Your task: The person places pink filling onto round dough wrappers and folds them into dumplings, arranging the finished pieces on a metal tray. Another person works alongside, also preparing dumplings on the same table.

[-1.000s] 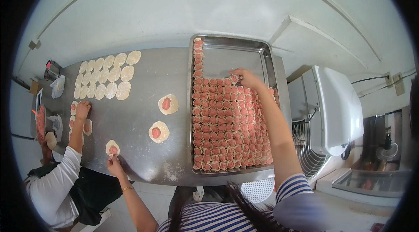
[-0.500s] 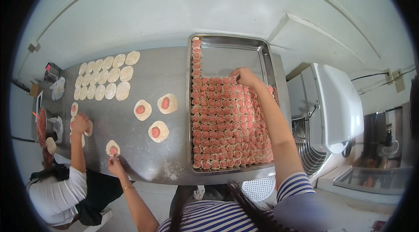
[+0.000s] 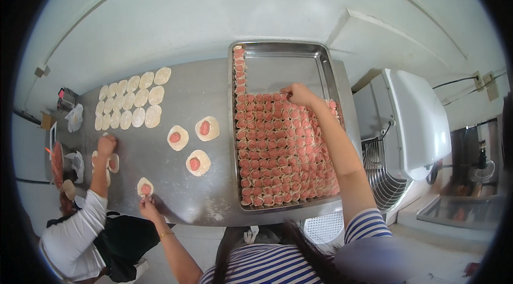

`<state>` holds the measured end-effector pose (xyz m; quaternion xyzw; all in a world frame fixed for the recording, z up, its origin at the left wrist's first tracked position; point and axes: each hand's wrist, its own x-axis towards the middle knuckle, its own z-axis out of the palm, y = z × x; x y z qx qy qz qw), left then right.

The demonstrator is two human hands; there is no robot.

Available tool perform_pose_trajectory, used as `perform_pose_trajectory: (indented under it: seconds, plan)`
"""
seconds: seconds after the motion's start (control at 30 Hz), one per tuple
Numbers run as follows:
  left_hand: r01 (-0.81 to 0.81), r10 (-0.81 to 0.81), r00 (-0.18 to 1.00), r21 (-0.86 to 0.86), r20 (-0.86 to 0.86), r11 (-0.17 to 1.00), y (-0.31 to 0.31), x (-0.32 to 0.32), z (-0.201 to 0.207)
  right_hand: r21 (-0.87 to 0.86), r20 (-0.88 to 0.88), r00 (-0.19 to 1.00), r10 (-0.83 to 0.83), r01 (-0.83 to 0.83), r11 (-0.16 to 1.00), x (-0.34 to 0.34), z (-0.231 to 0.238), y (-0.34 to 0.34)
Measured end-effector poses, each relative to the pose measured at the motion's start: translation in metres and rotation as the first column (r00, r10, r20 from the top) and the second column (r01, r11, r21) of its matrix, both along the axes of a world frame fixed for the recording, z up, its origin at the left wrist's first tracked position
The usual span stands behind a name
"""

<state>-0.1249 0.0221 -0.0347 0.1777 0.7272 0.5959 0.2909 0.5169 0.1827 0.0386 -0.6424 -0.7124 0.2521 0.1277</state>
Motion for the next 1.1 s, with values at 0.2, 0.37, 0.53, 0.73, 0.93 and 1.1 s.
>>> perform_pose_trajectory:
  seconds: [0.2,0.37,0.53,0.73,0.93,1.1]
  plan:
    - [-0.099,0.085,0.986,0.095,0.142,0.991,0.003,-0.016,-0.026,-0.068,-0.043,0.997,-0.062,0.059,0.996,-0.004,0.013,-0.004]
    - [-0.027,0.034,0.993,-0.063,0.112,0.998,0.0,-0.03,-0.006,-0.069,0.035,0.999,0.022,-0.02,0.997,-0.014,0.0,0.008]
    - [-0.01,0.029,0.99,-0.14,0.135,0.99,0.009,-0.001,0.023,0.019,-0.189,0.965,-0.18,0.187,0.982,-0.002,-0.018,0.009]
    - [0.027,-0.009,0.989,-0.116,0.151,0.993,0.01,-0.007,0.025,0.075,-0.232,0.884,-0.405,0.431,0.899,0.008,-0.04,0.011]
    - [0.052,-0.04,0.983,-0.062,0.18,0.997,0.007,-0.009,0.026,0.0,-0.198,0.894,-0.401,0.409,0.912,-0.003,-0.031,0.008]
    - [0.088,-0.087,0.964,0.009,0.252,0.996,0.001,-0.003,0.03,0.062,0.006,0.931,-0.364,0.363,0.93,-0.015,-0.024,0.011]
